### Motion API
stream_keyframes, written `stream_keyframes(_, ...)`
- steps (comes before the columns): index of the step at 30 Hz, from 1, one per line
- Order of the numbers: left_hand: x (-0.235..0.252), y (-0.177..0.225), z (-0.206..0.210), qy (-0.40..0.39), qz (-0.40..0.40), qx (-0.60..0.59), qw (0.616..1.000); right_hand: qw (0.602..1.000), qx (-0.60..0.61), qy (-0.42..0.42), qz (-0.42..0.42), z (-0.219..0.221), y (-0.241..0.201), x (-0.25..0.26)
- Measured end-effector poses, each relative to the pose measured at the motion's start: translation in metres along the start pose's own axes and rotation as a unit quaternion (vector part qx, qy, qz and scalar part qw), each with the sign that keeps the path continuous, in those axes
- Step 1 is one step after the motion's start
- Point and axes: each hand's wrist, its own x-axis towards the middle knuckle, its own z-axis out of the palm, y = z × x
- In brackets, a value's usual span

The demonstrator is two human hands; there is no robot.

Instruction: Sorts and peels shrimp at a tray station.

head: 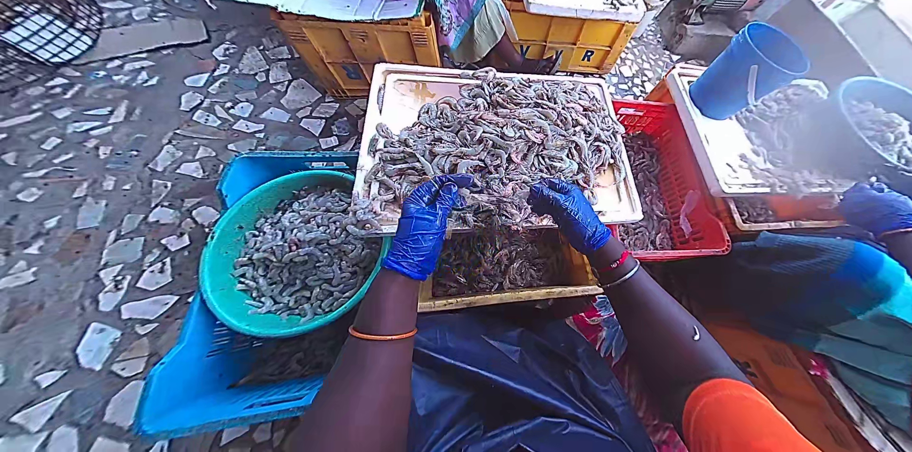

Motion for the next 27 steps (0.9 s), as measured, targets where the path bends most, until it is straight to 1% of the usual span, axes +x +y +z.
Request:
stream_keyframes(2,-0.009,0.003,-0.002,-0.003,-0.030,-0.014,0.999,0.999,0.033,-0.041,-0.008,0.008,-0.006,-0.004)
stream_keyframes(3,-0.013,0.005,0.002,-0.009,-0.033,-0.012,0.999,0.997,0.028,-0.064,-0.012,0.014,-0.011,-0.007)
stream_keyframes(6,-0.021,0.011,0.019,-0.057,0.000,0.049,0.997,0.996,-0.027,-0.086,-0.023,0.036,-0.025,-0.014)
stream_keyframes(8,-0.024,0.011,0.028,-0.070,0.021,0.100,0.992,0.995,-0.053,-0.081,-0.018,0.042,-0.024,-0.017)
stream_keyframes(10,-0.026,0.009,0.030,-0.067,0.040,0.130,0.988,0.993,-0.103,-0.056,-0.003,0.042,-0.018,-0.015)
stream_keyframes(12,-0.027,0.007,0.028,-0.075,0.055,0.128,0.987,0.990,-0.139,-0.029,0.002,0.040,-0.016,-0.015)
stream_keyframes(14,-0.026,0.006,0.027,-0.084,0.061,0.118,0.988,0.984,-0.177,-0.009,-0.023,0.039,-0.017,-0.018)
stream_keyframes(15,-0.026,0.006,0.027,-0.088,0.055,0.123,0.987,0.976,-0.209,-0.004,-0.054,0.038,-0.016,-0.019)
stream_keyframes(17,-0.024,0.008,0.029,-0.091,0.025,0.129,0.987,0.944,-0.288,-0.003,-0.162,0.038,-0.011,-0.017)
stream_keyframes(19,-0.024,0.014,0.032,-0.081,-0.028,0.137,0.987,0.885,-0.370,-0.010,-0.283,0.037,-0.006,-0.014)
stream_keyframes(21,-0.022,0.016,0.036,-0.069,-0.081,0.137,0.985,0.836,-0.425,-0.027,-0.345,0.034,-0.005,-0.012)
stream_keyframes(22,-0.020,0.016,0.037,-0.067,-0.102,0.136,0.983,0.822,-0.441,-0.037,-0.358,0.033,-0.004,-0.012)
stream_keyframes(23,-0.018,0.015,0.037,-0.067,-0.120,0.134,0.981,0.813,-0.452,-0.045,-0.364,0.032,-0.004,-0.012)
stream_keyframes(24,-0.018,0.014,0.037,-0.065,-0.135,0.128,0.980,0.812,-0.452,-0.052,-0.364,0.031,-0.004,-0.013)
stream_keyframes(26,-0.016,0.011,0.035,-0.038,-0.148,0.104,0.983,0.838,-0.424,-0.064,-0.338,0.029,-0.006,-0.013)
stream_keyframes(27,-0.015,0.011,0.032,-0.003,-0.148,0.080,0.986,0.856,-0.408,-0.068,-0.309,0.028,-0.009,-0.013)
